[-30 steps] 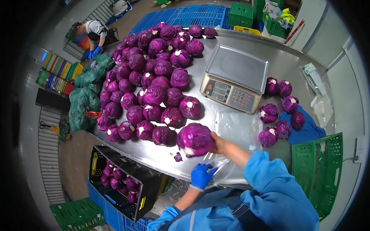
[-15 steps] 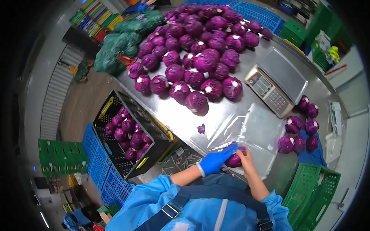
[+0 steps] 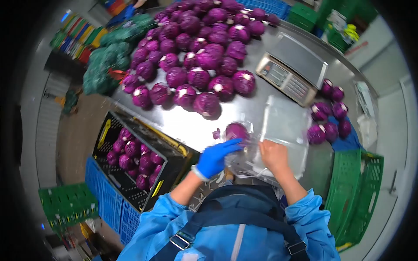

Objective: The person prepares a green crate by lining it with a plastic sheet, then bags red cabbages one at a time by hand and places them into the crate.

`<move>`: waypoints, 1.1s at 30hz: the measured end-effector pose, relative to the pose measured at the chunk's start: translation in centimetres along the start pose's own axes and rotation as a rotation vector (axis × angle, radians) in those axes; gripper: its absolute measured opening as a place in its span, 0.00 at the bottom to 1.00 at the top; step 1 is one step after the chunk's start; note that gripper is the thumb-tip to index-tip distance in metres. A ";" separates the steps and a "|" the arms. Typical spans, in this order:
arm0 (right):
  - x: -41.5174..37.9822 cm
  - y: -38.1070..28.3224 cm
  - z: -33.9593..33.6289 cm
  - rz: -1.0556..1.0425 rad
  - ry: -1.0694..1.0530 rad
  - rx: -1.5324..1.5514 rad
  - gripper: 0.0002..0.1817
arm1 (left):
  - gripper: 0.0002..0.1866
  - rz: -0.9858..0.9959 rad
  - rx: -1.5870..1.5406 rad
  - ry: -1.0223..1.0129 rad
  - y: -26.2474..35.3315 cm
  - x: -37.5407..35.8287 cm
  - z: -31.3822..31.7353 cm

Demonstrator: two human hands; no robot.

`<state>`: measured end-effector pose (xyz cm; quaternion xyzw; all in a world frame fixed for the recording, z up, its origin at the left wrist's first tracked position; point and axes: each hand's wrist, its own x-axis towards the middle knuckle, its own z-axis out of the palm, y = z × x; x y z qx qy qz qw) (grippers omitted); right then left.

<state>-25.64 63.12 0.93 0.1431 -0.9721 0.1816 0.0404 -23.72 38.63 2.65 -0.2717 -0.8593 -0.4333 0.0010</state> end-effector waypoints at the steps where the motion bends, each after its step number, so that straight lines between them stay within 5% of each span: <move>1: -1.1 -0.7 -1.1 -0.015 -0.055 -0.037 0.17 | 0.28 0.023 0.016 0.028 0.0 -1.0 -0.6; 6: -9.3 -1.1 -0.7 0.190 -0.285 0.105 0.13 | 0.22 -0.219 0.261 0.463 2.9 -6.5 1.9; 8: -12.3 -0.5 0.1 0.213 -0.313 0.194 0.17 | 0.31 -0.443 0.423 0.276 3.8 -8.5 3.2; 10: -14.8 0.5 0.7 0.206 -0.340 0.225 0.21 | 0.36 -0.840 0.382 -0.208 3.8 -13.2 5.6; 11: -15.0 0.8 0.0 0.220 -0.385 0.162 0.23 | 0.38 -0.672 0.392 -0.088 4.0 -15.4 7.0; 14: -15.6 2.1 -1.4 0.137 -0.283 0.162 0.24 | 0.38 -0.823 0.232 0.016 7.2 -15.5 7.5; 15: -15.1 1.5 -3.1 0.205 -0.418 0.132 0.27 | 0.37 -0.898 0.117 -0.034 6.7 -15.7 8.0; 17: -14.2 0.1 -5.4 -0.067 -0.126 0.118 0.28 | 0.35 -0.758 -0.267 0.099 1.7 -19.1 11.4; 18: -14.1 -0.7 -5.7 -0.201 0.023 0.108 0.28 | 0.34 -0.828 -0.601 0.146 4.1 -17.3 10.3; 19: -14.3 -2.0 -5.2 -0.270 -0.029 0.240 0.26 | 0.32 -0.911 -0.922 0.215 6.4 -15.4 9.1; 22: -14.3 -7.1 -3.7 -0.496 -0.206 0.396 0.17 | 0.28 -1.217 -1.012 0.195 9.4 -12.4 7.6; 26: -14.6 -7.7 0.8 -0.597 -0.433 0.530 0.13 | 0.30 -1.108 -1.000 0.248 7.6 -13.5 8.3; 29: -15.9 -4.5 -5.5 -0.604 -0.528 0.714 0.12 | 0.35 -1.098 -1.004 0.157 7.9 -13.6 6.6; 31: -19.0 1.6 -6.8 -0.487 -0.319 0.464 0.11 | 0.35 -1.039 -0.892 0.002 7.8 -13.9 5.4; 32: -20.2 5.3 -7.7 -0.272 -0.665 0.126 0.07 | 0.35 -0.991 -0.868 0.017 7.5 -14.1 5.4; 33: -23.9 11.4 -6.6 -0.253 -0.597 -0.102 0.07 | 0.34 -0.943 -0.845 0.033 7.2 -14.4 5.5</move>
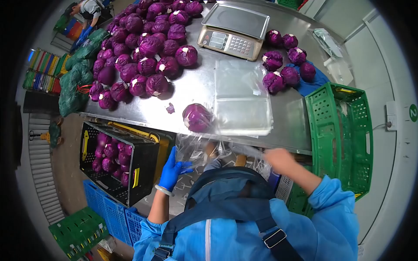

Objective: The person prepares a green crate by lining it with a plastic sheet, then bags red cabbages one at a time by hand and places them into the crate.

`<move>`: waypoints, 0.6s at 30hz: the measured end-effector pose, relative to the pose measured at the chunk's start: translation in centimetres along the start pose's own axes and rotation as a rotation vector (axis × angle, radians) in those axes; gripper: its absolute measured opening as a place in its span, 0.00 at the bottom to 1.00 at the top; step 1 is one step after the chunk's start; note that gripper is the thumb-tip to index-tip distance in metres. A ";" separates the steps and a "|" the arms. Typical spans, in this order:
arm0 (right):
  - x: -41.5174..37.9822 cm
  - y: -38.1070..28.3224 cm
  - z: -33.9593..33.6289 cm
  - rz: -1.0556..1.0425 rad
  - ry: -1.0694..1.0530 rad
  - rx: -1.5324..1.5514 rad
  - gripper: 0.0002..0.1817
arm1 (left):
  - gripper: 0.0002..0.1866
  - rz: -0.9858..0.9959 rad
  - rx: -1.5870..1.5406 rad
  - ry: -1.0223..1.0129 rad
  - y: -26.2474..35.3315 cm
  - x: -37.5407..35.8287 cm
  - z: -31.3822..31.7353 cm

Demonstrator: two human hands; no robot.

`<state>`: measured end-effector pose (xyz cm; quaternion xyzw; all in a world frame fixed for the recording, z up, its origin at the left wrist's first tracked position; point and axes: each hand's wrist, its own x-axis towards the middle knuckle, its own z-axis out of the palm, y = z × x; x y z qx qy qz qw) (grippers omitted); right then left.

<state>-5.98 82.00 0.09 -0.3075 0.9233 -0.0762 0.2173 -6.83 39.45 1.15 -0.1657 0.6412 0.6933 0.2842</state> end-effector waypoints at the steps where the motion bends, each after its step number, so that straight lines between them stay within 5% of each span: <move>1: -2.5 2.2 1.1 0.212 -0.282 -0.027 0.10 | 0.34 0.053 0.015 0.004 -0.5 0.2 -0.2; 2: -5.1 4.3 2.2 0.398 -0.582 -0.110 0.15 | 0.35 0.089 -0.060 -0.074 -1.2 0.3 -1.3; 3: -6.0 5.1 1.7 0.281 -0.798 -0.208 0.20 | 0.35 0.029 -0.137 -0.117 -0.4 0.3 -2.7; 4: -5.1 5.1 2.7 0.098 -0.359 -0.193 0.27 | 0.35 -0.036 -0.214 -0.158 0.8 -0.2 -4.3; 5: -0.9 2.4 -1.2 0.233 -0.386 0.117 0.32 | 0.35 -0.109 -0.287 -0.200 1.4 -0.6 -5.6; 6: 1.8 0.8 -2.4 0.124 0.041 0.039 0.35 | 0.37 -0.027 -0.287 -0.020 1.2 0.0 -6.6; 7: 5.5 -1.2 -4.7 0.174 0.182 0.047 0.38 | 0.39 0.250 0.109 0.088 1.7 0.9 -6.5; 9: 11.9 -2.9 -7.3 -0.087 0.337 0.166 0.39 | 0.42 0.792 0.909 0.311 3.2 3.2 -5.1; 11: 15.3 -3.5 -7.2 -0.394 0.266 0.077 0.33 | 0.42 0.724 1.385 -0.028 5.6 3.8 -2.8; 13: 17.1 -2.7 -5.2 -0.494 0.180 0.184 0.25 | 0.30 1.007 1.396 -0.186 5.1 6.0 -1.8; 15: 17.5 -0.4 -2.4 -0.385 0.078 0.490 0.17 | 0.22 0.952 1.139 -0.240 2.6 8.1 -4.3; 18: 19.0 0.0 -4.5 0.100 0.027 1.416 0.19 | 0.22 0.348 0.423 -0.209 3.0 10.3 -6.0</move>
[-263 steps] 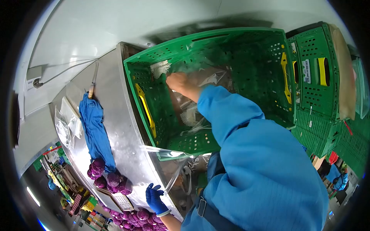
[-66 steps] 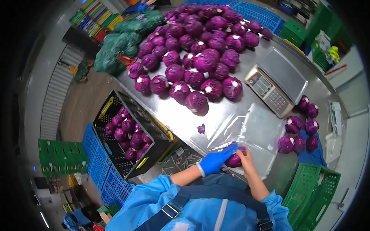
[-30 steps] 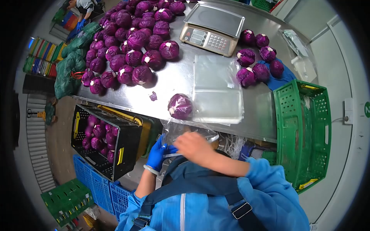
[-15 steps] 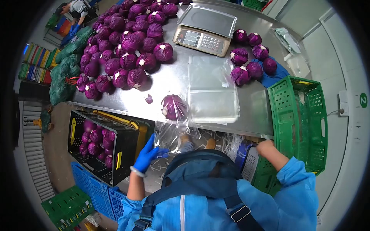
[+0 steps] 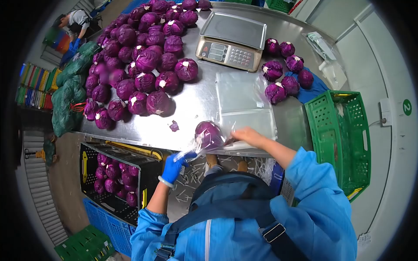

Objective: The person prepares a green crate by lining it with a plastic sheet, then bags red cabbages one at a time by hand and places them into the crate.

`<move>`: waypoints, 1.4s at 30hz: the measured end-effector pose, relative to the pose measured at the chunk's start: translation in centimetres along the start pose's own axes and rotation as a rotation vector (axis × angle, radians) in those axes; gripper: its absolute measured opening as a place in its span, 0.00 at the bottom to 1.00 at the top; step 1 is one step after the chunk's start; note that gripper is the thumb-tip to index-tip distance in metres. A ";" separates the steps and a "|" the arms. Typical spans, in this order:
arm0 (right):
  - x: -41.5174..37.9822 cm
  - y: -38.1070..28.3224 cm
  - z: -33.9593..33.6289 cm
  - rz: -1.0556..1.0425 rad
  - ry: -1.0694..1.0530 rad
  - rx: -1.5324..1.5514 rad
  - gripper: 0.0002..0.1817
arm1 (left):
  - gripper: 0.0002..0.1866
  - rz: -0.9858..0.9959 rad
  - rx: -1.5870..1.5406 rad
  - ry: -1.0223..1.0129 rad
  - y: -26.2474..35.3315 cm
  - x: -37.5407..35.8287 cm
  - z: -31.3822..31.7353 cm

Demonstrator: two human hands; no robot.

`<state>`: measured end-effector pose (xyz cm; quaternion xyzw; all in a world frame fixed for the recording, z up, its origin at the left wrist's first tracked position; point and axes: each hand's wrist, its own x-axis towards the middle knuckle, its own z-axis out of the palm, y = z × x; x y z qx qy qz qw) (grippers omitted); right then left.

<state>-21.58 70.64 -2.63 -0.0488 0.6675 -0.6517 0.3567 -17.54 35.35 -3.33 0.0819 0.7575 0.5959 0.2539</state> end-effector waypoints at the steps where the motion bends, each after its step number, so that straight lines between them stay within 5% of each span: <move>1: 0.8 -0.4 -0.1 0.129 0.045 0.268 0.20 | 0.24 -0.085 -0.157 0.047 0.2 0.9 -0.1; 3: 3.3 0.8 0.1 0.190 0.202 0.186 0.22 | 0.29 -0.244 -0.465 0.143 0.9 3.5 -0.2; 5: 4.9 1.7 -0.1 0.235 0.360 0.226 0.23 | 0.29 -0.487 -0.613 0.192 -5.5 6.0 -0.1; 7: 4.8 2.7 0.3 0.275 0.512 0.390 0.23 | 0.30 -0.428 -0.808 0.031 -4.7 6.2 -0.1; 8: 5.3 4.0 0.1 0.224 0.771 0.017 0.18 | 0.30 -0.451 -0.841 0.029 -4.2 6.3 -0.1; 10: 3.7 -1.8 2.5 -0.324 0.809 -0.744 0.16 | 0.30 -0.498 -0.909 0.036 -3.5 6.5 0.0; 11: 3.5 -4.7 3.8 -0.603 0.777 -1.121 0.17 | 0.30 -0.528 -0.941 0.057 -3.6 6.9 0.2; 13: 5.6 -7.0 5.9 -0.786 0.153 -1.208 0.34 | 0.30 -0.600 -0.991 0.100 -3.9 7.1 0.5; 16: 8.7 -4.8 5.1 -0.365 -0.035 -1.357 0.47 | 0.22 -0.550 -0.985 0.073 -8.5 6.9 -0.8; 17: 9.4 -4.2 4.9 -0.325 -0.055 -1.289 0.48 | 0.20 -0.507 -0.979 0.038 -10.9 6.7 -1.7; 19: 10.1 -3.5 4.2 -0.247 -0.102 -1.161 0.50 | 0.18 -0.486 -0.455 0.583 -7.8 7.3 -0.7; 21: 10.0 -3.0 3.6 -0.324 -0.089 -1.162 0.52 | 0.29 0.049 0.187 0.763 0.1 7.7 0.0; 24: 10.6 -0.4 1.7 -0.413 -0.020 -0.991 0.56 | 0.33 -0.079 0.075 0.042 -1.7 10.8 2.1; 25: 10.7 0.1 0.9 -0.323 -0.025 -0.823 0.55 | 0.31 -0.195 -0.023 0.064 -2.2 11.7 3.1; 27: 10.9 0.9 -0.6 -0.150 -0.005 -0.475 0.53 | 0.31 -0.360 -0.538 -0.011 -13.2 15.1 2.1; 28: 10.7 1.0 -1.4 -0.004 0.005 -0.311 0.52 | 0.31 -0.559 -0.904 -0.047 -7.5 15.2 2.0; 31: 8.0 1.5 -4.0 0.303 0.156 0.308 0.47 | 0.30 -0.656 -0.921 -0.133 1.6 14.9 3.3; 33: 2.4 -1.9 -6.3 0.204 0.112 0.577 0.42 | 0.26 -0.482 -0.510 -0.093 5.5 15.2 5.4; 35: -3.7 -4.3 -8.4 0.040 0.236 0.835 0.40 | 0.18 -0.349 -0.457 -0.023 10.2 17.4 9.1; 37: -7.7 -3.7 -10.4 -0.206 0.460 0.934 0.41 | 0.18 -0.189 -0.419 -0.043 15.7 19.2 15.1; 38: -9.9 -4.3 -11.1 -0.270 0.569 0.906 0.42 | 0.27 -0.136 -0.502 0.058 17.4 19.8 19.2; 39: -11.8 -4.8 -11.8 -0.328 0.668 0.876 0.44 | 0.36 -0.114 -0.298 -0.183 17.9 19.8 20.6; 41: -17.4 -3.6 -16.9 -0.502 0.648 1.064 0.41 | 0.28 0.084 -0.338 -0.393 22.7 19.6 25.2; 42: -20.5 -1.4 -18.9 -0.572 0.638 1.192 0.37 | 0.37 0.195 -0.362 -0.540 24.0 20.5 26.6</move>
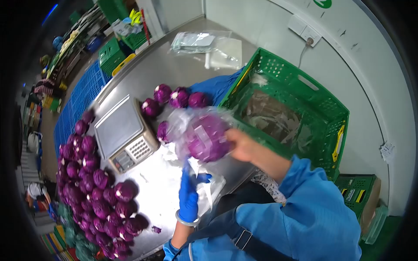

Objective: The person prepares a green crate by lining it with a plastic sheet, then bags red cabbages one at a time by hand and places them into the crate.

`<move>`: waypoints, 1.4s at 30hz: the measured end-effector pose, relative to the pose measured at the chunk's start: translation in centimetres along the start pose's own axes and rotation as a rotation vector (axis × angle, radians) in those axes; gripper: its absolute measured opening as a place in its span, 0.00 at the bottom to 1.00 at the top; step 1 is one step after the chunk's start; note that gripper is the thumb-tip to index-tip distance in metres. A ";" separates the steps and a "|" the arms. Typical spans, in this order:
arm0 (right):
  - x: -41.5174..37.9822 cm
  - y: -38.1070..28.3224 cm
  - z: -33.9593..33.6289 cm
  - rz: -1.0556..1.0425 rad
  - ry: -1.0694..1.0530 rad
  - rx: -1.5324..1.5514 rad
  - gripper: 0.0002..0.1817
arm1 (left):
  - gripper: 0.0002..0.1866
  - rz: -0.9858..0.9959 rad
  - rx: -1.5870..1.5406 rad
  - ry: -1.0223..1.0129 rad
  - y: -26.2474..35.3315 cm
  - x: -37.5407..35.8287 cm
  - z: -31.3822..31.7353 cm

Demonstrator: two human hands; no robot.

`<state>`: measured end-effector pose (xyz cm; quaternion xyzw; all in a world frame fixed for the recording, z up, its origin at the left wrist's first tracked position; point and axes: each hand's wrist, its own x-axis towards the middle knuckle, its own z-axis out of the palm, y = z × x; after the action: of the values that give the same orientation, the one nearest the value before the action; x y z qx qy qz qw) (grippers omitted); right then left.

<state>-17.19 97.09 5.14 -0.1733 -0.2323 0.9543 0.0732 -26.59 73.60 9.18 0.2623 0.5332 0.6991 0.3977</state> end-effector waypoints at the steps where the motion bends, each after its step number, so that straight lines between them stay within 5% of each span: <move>1: -0.5 -3.1 -1.6 -0.090 0.052 0.069 0.32 | 0.47 0.082 -0.015 -0.152 0.2 1.3 0.7; 2: -0.7 -7.5 4.3 -0.131 0.519 0.224 0.32 | 0.42 0.082 0.115 -0.091 0.1 2.2 1.3; 5: -1.2 -14.8 -9.9 -0.231 -0.072 0.638 0.33 | 0.29 -0.246 0.385 0.068 -6.7 2.3 -3.2; 6: -0.3 -16.2 -11.6 -0.538 0.192 -0.051 0.32 | 0.25 -0.169 0.570 0.081 -8.6 1.7 -4.5; 8: 1.1 -18.7 -18.0 -0.467 0.218 -0.044 0.33 | 0.17 -0.064 0.950 0.155 -11.1 -0.7 -6.6; 11: 4.3 -19.6 -24.0 -0.443 0.564 -0.110 0.35 | 0.12 -0.235 0.765 0.460 -11.6 -2.1 -6.8; 13: 6.2 -19.4 -26.2 -0.353 0.700 -0.211 0.37 | 0.20 -0.344 0.448 0.586 -12.2 -2.0 -7.0; 17: 7.9 -20.4 -22.7 -0.155 1.268 -0.739 0.36 | 0.36 -0.437 0.323 0.474 -11.3 -0.1 -3.2; 19: 6.3 -21.8 -25.7 -0.522 1.043 -1.255 0.36 | 0.37 -0.224 0.892 0.382 -11.4 1.6 -0.6; 20: 5.2 -22.4 -24.2 -0.523 1.324 -1.733 0.31 | 0.34 -0.355 0.877 0.313 -12.1 2.2 -0.3; 21: 4.2 -22.0 -20.4 -0.603 1.174 -1.648 0.27 | 0.32 -0.481 0.855 0.243 -13.4 2.7 -0.5; 23: 2.1 -17.0 -10.1 -0.723 0.887 -1.470 0.21 | 0.25 -0.083 1.049 0.193 -20.5 1.6 -4.4; 26: -0.8 -6.0 -2.4 -0.624 0.305 -1.660 0.07 | 0.16 -0.170 0.600 0.185 -20.9 -0.1 -9.4; 27: -1.9 -2.5 -0.9 -0.404 0.180 -1.748 0.10 | 0.15 -0.172 0.501 0.216 -19.0 -0.6 -10.3; 28: -2.3 1.7 -0.3 -0.282 0.123 -1.678 0.14 | 0.14 -0.282 0.023 0.409 -15.9 -1.5 -10.2; 29: -2.5 5.1 0.4 0.240 0.195 -1.572 0.19 | 0.13 -0.227 -0.394 0.475 -14.6 -2.9 -11.5; 31: -2.2 14.0 -3.4 0.410 -0.228 -1.380 0.26 | 0.08 -0.065 -0.627 0.575 -11.8 -4.8 -12.0; 32: -2.2 18.5 -3.5 0.516 -0.236 -1.019 0.28 | 0.08 -0.065 -0.720 0.623 -12.5 -6.1 -13.6; 34: -1.0 23.5 0.0 0.398 -0.185 -0.743 0.25 | 0.08 -0.065 -0.309 0.675 -13.1 -9.1 -14.9; 35: -0.6 25.3 1.4 0.347 -0.158 -0.604 0.24 | 0.08 -0.114 -0.485 0.808 -11.0 -9.7 -13.8; 36: 0.1 25.4 3.0 0.297 -0.162 -0.671 0.22 | 0.09 -0.141 -0.664 0.957 -8.9 -10.3 -12.7; 39: 3.2 24.4 6.8 0.219 -0.123 -0.797 0.15 | 0.22 -0.225 -0.232 0.863 -11.7 -15.4 -14.1; 40: 3.8 24.9 6.6 0.249 -0.074 -0.794 0.13 | 0.22 -0.319 -0.362 0.798 -10.8 -16.7 -15.0; 41: 4.4 25.3 6.7 0.278 -0.032 -0.797 0.11 | 0.15 -0.516 -0.296 0.946 -9.9 -18.3 -14.9; 42: 4.8 25.5 7.9 0.201 0.025 -0.851 0.09 | 0.13 -0.407 -0.242 1.104 -10.6 -21.1 -15.6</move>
<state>-26.05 72.35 -1.64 -0.2210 -0.5859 0.7739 -0.0949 -24.50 48.82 -4.28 -0.2940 0.6170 0.6976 0.2149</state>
